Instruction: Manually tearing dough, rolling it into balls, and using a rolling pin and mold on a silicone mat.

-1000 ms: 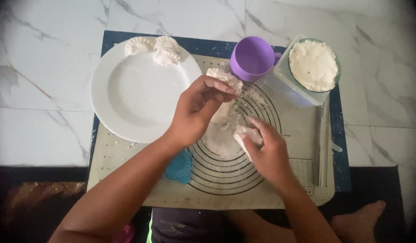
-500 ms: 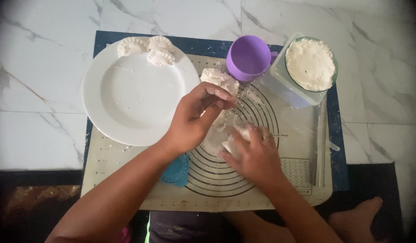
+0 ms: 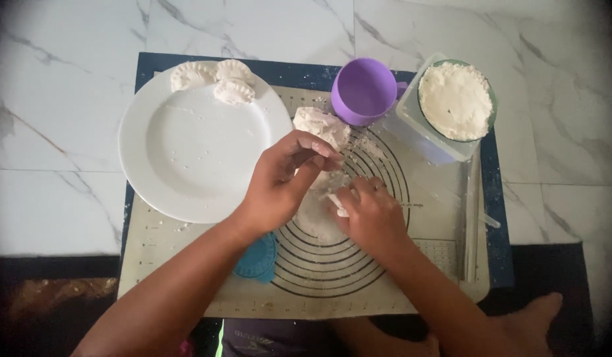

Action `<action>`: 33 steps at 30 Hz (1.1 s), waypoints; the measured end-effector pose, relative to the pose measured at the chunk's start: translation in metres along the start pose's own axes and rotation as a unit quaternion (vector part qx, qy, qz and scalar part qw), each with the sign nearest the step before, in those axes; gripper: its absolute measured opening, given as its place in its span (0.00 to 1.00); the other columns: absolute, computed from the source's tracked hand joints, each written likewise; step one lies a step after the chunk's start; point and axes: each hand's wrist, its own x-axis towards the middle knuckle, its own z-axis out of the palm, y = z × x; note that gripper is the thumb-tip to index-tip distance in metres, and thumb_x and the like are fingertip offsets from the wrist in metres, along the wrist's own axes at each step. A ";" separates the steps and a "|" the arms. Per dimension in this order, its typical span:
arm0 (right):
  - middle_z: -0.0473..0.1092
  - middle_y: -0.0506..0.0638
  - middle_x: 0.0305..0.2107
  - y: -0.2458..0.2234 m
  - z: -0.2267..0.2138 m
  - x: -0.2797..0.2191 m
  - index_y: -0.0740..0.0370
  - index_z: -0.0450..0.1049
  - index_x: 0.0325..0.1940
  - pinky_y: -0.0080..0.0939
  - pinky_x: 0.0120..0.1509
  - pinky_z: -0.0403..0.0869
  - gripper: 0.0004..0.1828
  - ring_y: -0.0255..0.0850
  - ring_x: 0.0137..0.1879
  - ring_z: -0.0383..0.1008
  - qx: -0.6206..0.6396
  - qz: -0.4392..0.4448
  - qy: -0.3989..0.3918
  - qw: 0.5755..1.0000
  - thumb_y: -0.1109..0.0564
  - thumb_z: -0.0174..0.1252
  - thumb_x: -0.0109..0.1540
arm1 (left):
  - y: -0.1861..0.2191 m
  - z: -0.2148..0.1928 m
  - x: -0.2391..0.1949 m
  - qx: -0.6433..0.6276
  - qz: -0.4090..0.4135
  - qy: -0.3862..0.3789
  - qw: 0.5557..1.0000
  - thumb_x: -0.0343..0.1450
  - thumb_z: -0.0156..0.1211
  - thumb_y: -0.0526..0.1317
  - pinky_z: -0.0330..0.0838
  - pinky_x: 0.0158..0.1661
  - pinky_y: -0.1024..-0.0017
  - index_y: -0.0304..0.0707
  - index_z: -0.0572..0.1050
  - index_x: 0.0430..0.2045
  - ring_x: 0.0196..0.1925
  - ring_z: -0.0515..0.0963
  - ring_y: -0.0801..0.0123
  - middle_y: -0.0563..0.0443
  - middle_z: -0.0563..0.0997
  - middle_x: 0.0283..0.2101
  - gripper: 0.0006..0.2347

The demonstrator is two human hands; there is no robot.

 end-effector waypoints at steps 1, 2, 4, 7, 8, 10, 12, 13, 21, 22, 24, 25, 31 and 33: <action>0.71 0.54 0.34 0.001 0.000 0.000 0.54 0.77 0.43 0.41 0.32 0.81 0.12 0.49 0.39 0.80 0.000 0.000 0.000 1.000 0.45 0.59 0.63 | -0.001 -0.001 0.002 0.000 0.000 0.000 1.000 0.75 0.48 0.26 0.81 0.49 0.46 0.32 0.75 0.41 0.45 0.85 0.54 0.41 0.82 0.39 0.07; 0.72 0.54 0.34 0.001 0.000 0.000 0.54 0.78 0.45 0.43 0.32 0.81 0.17 0.49 0.37 0.81 0.017 0.008 -0.015 1.000 0.41 0.59 0.63 | -0.001 -0.002 0.002 0.003 0.006 -0.001 1.000 0.75 0.49 0.26 0.81 0.48 0.46 0.32 0.75 0.41 0.46 0.85 0.54 0.41 0.82 0.39 0.07; 0.72 0.55 0.34 -0.001 0.001 0.002 0.53 0.78 0.47 0.44 0.31 0.81 0.21 0.50 0.36 0.81 0.033 0.016 -0.028 0.999 0.36 0.59 0.63 | -0.001 -0.004 0.003 0.007 0.013 -0.001 1.000 0.75 0.50 0.26 0.80 0.48 0.46 0.32 0.75 0.41 0.46 0.85 0.54 0.41 0.82 0.39 0.07; 0.71 0.55 0.37 -0.006 -0.005 0.012 0.50 0.75 0.54 0.46 0.33 0.83 0.23 0.51 0.36 0.82 -0.006 0.047 -0.014 0.999 0.35 0.54 0.64 | -0.002 -0.003 0.003 0.007 -0.003 -0.001 1.000 0.75 0.50 0.26 0.81 0.49 0.46 0.32 0.75 0.40 0.46 0.85 0.55 0.42 0.82 0.39 0.07; 0.71 0.61 0.41 -0.009 -0.015 0.019 0.54 0.75 0.56 0.53 0.36 0.83 0.23 0.58 0.40 0.81 0.040 0.079 -0.005 0.996 0.39 0.56 0.65 | -0.001 -0.003 0.003 0.015 -0.006 0.000 1.000 0.74 0.50 0.25 0.81 0.49 0.46 0.32 0.75 0.40 0.45 0.86 0.55 0.42 0.82 0.38 0.07; 0.72 0.68 0.45 -0.011 -0.019 0.026 0.59 0.75 0.57 0.60 0.39 0.83 0.23 0.66 0.45 0.80 0.087 0.111 0.001 0.990 0.42 0.59 0.65 | -0.001 -0.001 0.002 0.023 -0.012 0.001 1.000 0.74 0.50 0.25 0.81 0.49 0.45 0.32 0.76 0.39 0.44 0.86 0.55 0.42 0.81 0.38 0.07; 0.73 0.65 0.45 -0.008 -0.009 0.028 0.64 0.74 0.58 0.58 0.49 0.80 0.34 0.64 0.51 0.78 0.037 0.071 0.088 0.993 0.34 0.59 0.62 | -0.001 -0.001 0.003 0.010 -0.004 0.000 1.000 0.74 0.51 0.25 0.80 0.50 0.46 0.31 0.76 0.39 0.46 0.85 0.56 0.43 0.81 0.39 0.07; 0.73 0.65 0.45 -0.010 -0.011 0.028 0.64 0.74 0.58 0.58 0.49 0.80 0.34 0.64 0.51 0.78 0.038 0.071 0.087 0.993 0.34 0.59 0.62 | 0.000 -0.001 0.002 0.011 -0.005 0.001 1.000 0.74 0.51 0.25 0.80 0.50 0.46 0.31 0.76 0.39 0.46 0.85 0.56 0.43 0.81 0.39 0.07; 0.75 0.60 0.42 -0.009 0.013 0.022 0.64 0.80 0.50 0.59 0.57 0.77 0.21 0.63 0.56 0.77 0.152 0.032 0.190 0.970 0.51 0.71 0.57 | -0.001 -0.003 0.002 0.015 -0.012 -0.010 1.000 0.74 0.52 0.25 0.80 0.50 0.45 0.31 0.76 0.40 0.47 0.85 0.54 0.42 0.81 0.39 0.06; 0.75 0.60 0.42 -0.009 0.008 0.023 0.64 0.80 0.50 0.59 0.57 0.77 0.21 0.63 0.56 0.77 0.151 0.033 0.191 0.969 0.51 0.71 0.57 | -0.002 -0.003 0.002 0.015 -0.012 -0.011 1.000 0.74 0.52 0.25 0.80 0.50 0.45 0.31 0.76 0.40 0.47 0.85 0.54 0.42 0.81 0.39 0.06; 0.77 0.58 0.36 -0.011 -0.002 0.026 0.63 0.82 0.45 0.54 0.52 0.78 0.15 0.58 0.49 0.80 0.189 0.044 0.153 0.969 0.56 0.71 0.56 | -0.003 -0.003 0.003 0.012 -0.014 -0.006 1.000 0.73 0.52 0.25 0.80 0.49 0.46 0.30 0.76 0.39 0.46 0.85 0.53 0.41 0.81 0.38 0.06; 0.77 0.58 0.36 -0.009 0.003 0.022 0.63 0.82 0.45 0.54 0.52 0.78 0.15 0.58 0.49 0.80 0.189 0.045 0.153 0.969 0.56 0.71 0.56 | -0.003 -0.003 0.003 0.011 -0.014 -0.006 1.000 0.73 0.52 0.25 0.80 0.49 0.46 0.30 0.76 0.39 0.46 0.85 0.53 0.41 0.81 0.38 0.06; 0.77 0.48 0.33 -0.002 0.018 0.008 0.55 0.83 0.37 0.42 0.47 0.77 0.07 0.43 0.43 0.78 0.196 0.011 0.165 0.967 0.56 0.69 0.55 | -0.005 -0.003 0.003 0.006 -0.014 -0.004 1.000 0.74 0.51 0.25 0.80 0.48 0.45 0.30 0.76 0.39 0.46 0.85 0.53 0.40 0.81 0.38 0.07; 0.77 0.48 0.31 -0.001 0.013 0.005 0.55 0.84 0.38 0.44 0.48 0.78 0.10 0.44 0.42 0.80 0.214 -0.008 0.155 0.964 0.56 0.72 0.53 | -0.005 -0.003 0.003 0.006 -0.010 0.000 1.000 0.74 0.50 0.24 0.80 0.49 0.44 0.30 0.76 0.38 0.46 0.86 0.50 0.40 0.81 0.38 0.07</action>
